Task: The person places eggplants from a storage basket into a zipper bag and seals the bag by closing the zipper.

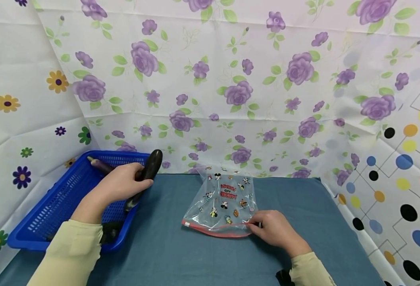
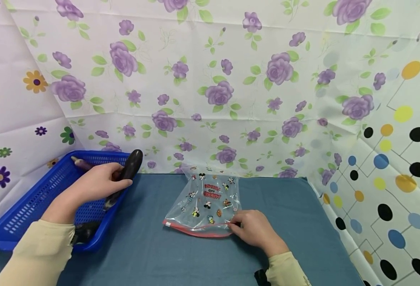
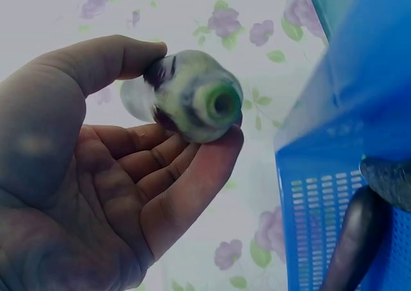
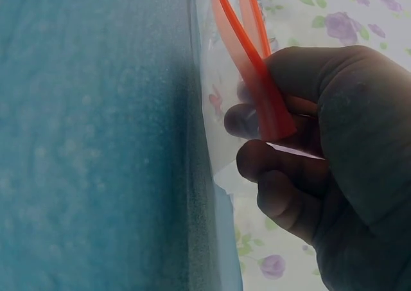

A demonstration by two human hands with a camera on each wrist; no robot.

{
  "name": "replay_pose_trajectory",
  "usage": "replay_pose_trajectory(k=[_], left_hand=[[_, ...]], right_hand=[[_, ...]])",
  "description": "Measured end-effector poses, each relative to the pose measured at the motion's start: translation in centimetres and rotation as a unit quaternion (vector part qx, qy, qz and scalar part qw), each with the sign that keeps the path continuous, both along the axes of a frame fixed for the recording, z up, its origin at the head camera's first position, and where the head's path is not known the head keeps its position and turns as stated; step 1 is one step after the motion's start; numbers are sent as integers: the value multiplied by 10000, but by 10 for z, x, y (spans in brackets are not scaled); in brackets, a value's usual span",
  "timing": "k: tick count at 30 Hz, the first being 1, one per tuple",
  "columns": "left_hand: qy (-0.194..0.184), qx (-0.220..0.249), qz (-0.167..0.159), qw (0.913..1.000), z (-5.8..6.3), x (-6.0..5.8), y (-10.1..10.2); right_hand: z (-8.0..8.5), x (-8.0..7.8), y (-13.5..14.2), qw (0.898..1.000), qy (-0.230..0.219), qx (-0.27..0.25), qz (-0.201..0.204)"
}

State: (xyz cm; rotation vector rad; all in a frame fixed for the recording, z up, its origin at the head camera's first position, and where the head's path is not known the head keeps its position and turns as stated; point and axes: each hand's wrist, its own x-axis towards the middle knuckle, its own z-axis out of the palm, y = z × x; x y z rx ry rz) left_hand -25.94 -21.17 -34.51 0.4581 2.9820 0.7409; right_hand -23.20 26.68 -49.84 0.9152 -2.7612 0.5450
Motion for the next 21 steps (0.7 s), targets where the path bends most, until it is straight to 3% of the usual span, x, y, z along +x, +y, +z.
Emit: replay_pose_trajectory(k=[9,21], left_hand=[[86,82,-70,9999,2,6,16],[-36,153,-110,9998,-1,12,32]], right_hand=[[-3,-1,2,9992,-243,-283,-116],[-2,-1,1,9918,-931,-799,-352]])
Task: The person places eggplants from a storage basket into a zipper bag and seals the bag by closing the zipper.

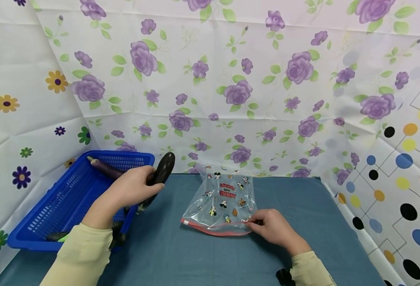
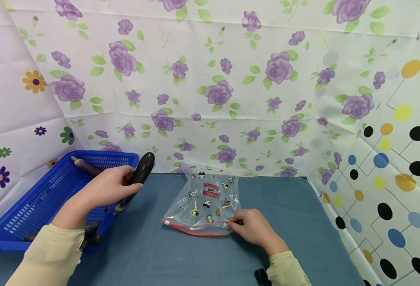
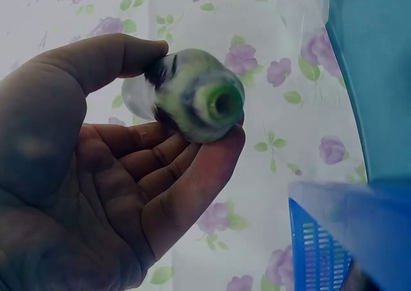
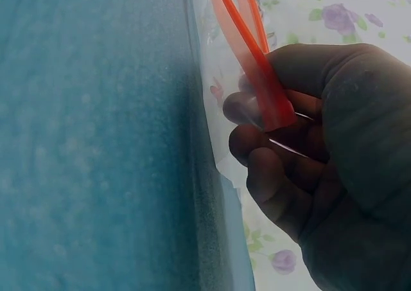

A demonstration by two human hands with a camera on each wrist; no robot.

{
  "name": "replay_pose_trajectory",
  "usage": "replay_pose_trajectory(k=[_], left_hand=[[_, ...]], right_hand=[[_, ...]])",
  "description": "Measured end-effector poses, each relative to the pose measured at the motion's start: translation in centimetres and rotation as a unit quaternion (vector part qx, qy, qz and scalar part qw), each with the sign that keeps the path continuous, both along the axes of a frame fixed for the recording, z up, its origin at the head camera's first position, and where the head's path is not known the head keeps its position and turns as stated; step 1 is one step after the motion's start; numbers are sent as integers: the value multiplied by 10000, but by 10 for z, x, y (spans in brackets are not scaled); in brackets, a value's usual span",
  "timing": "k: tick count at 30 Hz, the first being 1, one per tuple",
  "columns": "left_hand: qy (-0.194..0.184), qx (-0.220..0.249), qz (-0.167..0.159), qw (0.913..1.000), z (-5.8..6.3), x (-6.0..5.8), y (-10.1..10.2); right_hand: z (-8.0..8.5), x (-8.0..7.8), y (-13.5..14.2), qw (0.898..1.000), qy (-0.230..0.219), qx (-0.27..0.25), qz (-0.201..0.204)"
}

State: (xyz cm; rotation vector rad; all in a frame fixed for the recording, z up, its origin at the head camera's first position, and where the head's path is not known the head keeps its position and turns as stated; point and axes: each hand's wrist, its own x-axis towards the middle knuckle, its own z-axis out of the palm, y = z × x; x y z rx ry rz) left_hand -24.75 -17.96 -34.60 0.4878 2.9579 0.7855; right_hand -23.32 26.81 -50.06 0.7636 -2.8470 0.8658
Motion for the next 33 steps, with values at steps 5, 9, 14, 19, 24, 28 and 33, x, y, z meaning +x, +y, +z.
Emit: replay_pose_trajectory(k=[5,9,14,19,24,28,33], left_hand=[[-48,34,-24,10000,-2,3,7],[-12,82,-76,9999,-5,4,11],[6,101,-128,9999,-10,4,18],[-130,230,-152,9995,-17,5,28],[-201,271,-196,9992,-25,7,37],[-218,289,-192,9992,-30,8,42],[-233,307,-209,9990,-36,11,50]], right_hand=[[0,0,0,9997,-183,-120,-64],[0,0,0,9993,-297,-236,-78],[-1,-1,1,9985,-460,-295,-105],[-3,-2,3,9979,-550,-336,-115],[-4,-2,3,9976,-587,-343,-123],[-3,-2,3,9975,-603,-357,-129],[-3,-1,3,9974,-614,-348,-152]])
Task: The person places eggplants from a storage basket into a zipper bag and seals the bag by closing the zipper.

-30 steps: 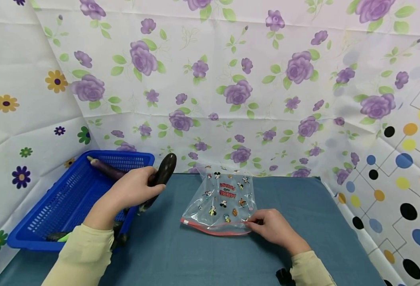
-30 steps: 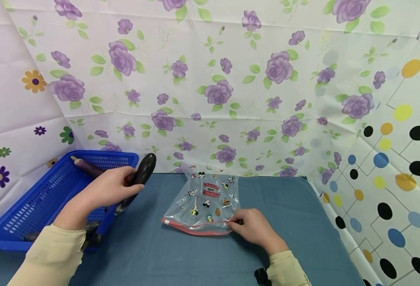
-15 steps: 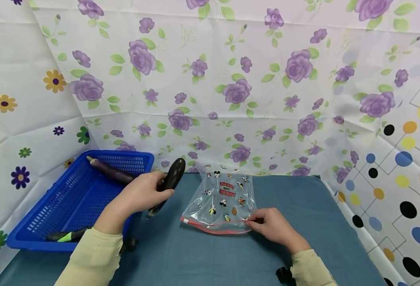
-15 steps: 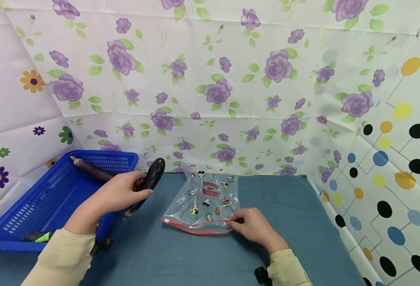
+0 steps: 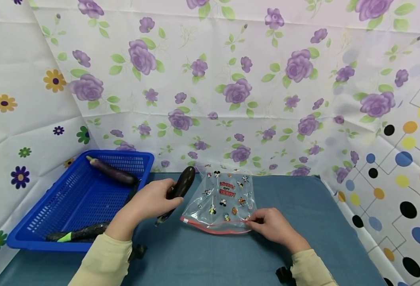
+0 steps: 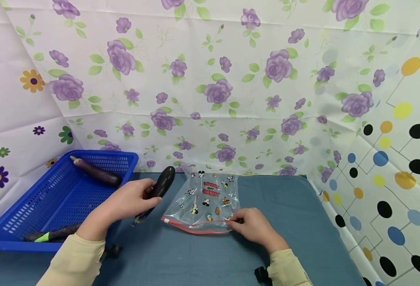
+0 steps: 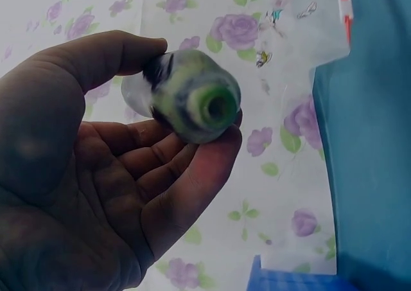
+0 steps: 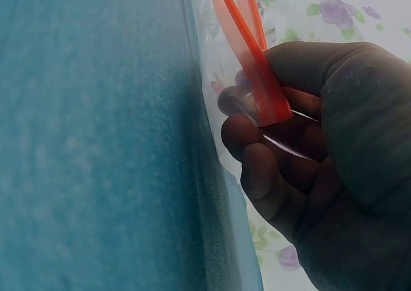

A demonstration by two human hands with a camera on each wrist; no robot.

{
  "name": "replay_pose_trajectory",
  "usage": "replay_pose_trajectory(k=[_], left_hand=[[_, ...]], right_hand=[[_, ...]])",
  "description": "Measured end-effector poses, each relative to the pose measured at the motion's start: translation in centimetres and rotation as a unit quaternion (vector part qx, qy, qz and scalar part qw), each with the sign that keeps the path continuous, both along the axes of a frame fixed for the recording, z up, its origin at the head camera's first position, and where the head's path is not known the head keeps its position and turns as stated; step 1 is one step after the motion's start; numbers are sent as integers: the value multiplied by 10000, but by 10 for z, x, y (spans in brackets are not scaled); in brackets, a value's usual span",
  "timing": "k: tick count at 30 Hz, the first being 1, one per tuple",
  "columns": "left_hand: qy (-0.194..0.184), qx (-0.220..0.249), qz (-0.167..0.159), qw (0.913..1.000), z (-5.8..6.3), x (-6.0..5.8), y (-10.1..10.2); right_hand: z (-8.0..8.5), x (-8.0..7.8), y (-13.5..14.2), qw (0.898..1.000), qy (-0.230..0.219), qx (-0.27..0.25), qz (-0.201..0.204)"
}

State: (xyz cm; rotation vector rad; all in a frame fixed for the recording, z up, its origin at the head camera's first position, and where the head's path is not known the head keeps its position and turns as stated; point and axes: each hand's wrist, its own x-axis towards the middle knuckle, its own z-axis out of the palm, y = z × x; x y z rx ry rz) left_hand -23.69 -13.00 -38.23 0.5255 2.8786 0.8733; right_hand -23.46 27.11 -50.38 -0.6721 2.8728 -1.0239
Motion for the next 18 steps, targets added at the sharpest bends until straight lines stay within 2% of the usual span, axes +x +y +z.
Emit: replay_pose_trajectory(k=[12,18], left_hand=[[71,-144,-129,9998,-20,9,22],[70,-231,-224,9995,-27,10,30]], right_hand=[[1,1,-1,10000,-9,45,-16],[2,1,-1,10000,3,32,-12]])
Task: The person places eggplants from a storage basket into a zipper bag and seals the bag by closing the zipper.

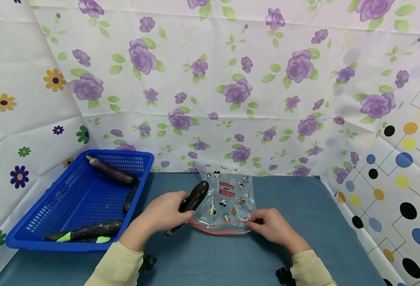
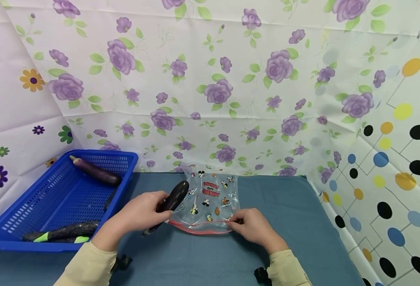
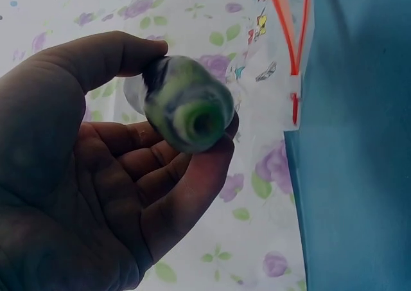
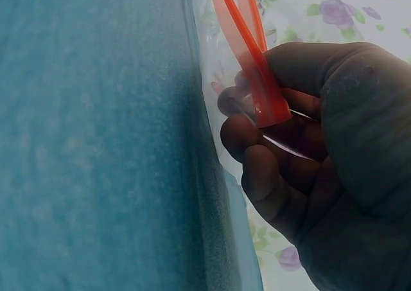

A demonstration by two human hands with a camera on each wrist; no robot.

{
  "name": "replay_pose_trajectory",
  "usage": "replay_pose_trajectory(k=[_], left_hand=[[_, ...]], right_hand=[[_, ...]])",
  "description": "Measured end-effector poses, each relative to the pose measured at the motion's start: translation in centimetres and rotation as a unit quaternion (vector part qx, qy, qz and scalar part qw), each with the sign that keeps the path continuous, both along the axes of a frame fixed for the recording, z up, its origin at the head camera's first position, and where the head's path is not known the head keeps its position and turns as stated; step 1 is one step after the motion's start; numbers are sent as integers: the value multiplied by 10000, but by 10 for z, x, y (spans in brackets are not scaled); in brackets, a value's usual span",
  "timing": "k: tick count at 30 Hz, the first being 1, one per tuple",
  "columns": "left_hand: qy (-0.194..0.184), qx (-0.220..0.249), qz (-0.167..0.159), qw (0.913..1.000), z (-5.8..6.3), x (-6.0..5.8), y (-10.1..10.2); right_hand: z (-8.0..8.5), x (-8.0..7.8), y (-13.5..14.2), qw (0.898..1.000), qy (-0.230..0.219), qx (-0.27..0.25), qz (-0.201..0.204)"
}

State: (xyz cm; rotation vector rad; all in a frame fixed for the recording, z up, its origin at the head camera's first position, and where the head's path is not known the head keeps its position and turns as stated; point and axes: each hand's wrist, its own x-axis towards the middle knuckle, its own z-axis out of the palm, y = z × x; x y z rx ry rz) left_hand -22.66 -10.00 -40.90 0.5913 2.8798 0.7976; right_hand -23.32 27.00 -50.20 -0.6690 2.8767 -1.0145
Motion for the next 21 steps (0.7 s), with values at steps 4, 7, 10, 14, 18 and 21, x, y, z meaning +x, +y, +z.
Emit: replay_pose_trajectory(k=[4,7,10,14,18,21], left_hand=[[33,-102,-98,9999,-4,2,4],[93,-139,-242,9996,-8,5,7],[179,-168,-352,9991,-12,6,10],[226,-251,-419,9986,-16,8,13],[234,-355,-493,9979,-18,10,18],[292,-420,-569,9971,-19,12,21]], right_hand=[[0,0,0,10000,-1,-1,-5],[-1,0,1,10000,-12,22,1],[-2,0,1,10000,-21,30,16],[-2,-1,1,10000,15,41,28],[-2,-1,0,10000,39,56,28],[-1,-1,0,10000,33,48,24]])
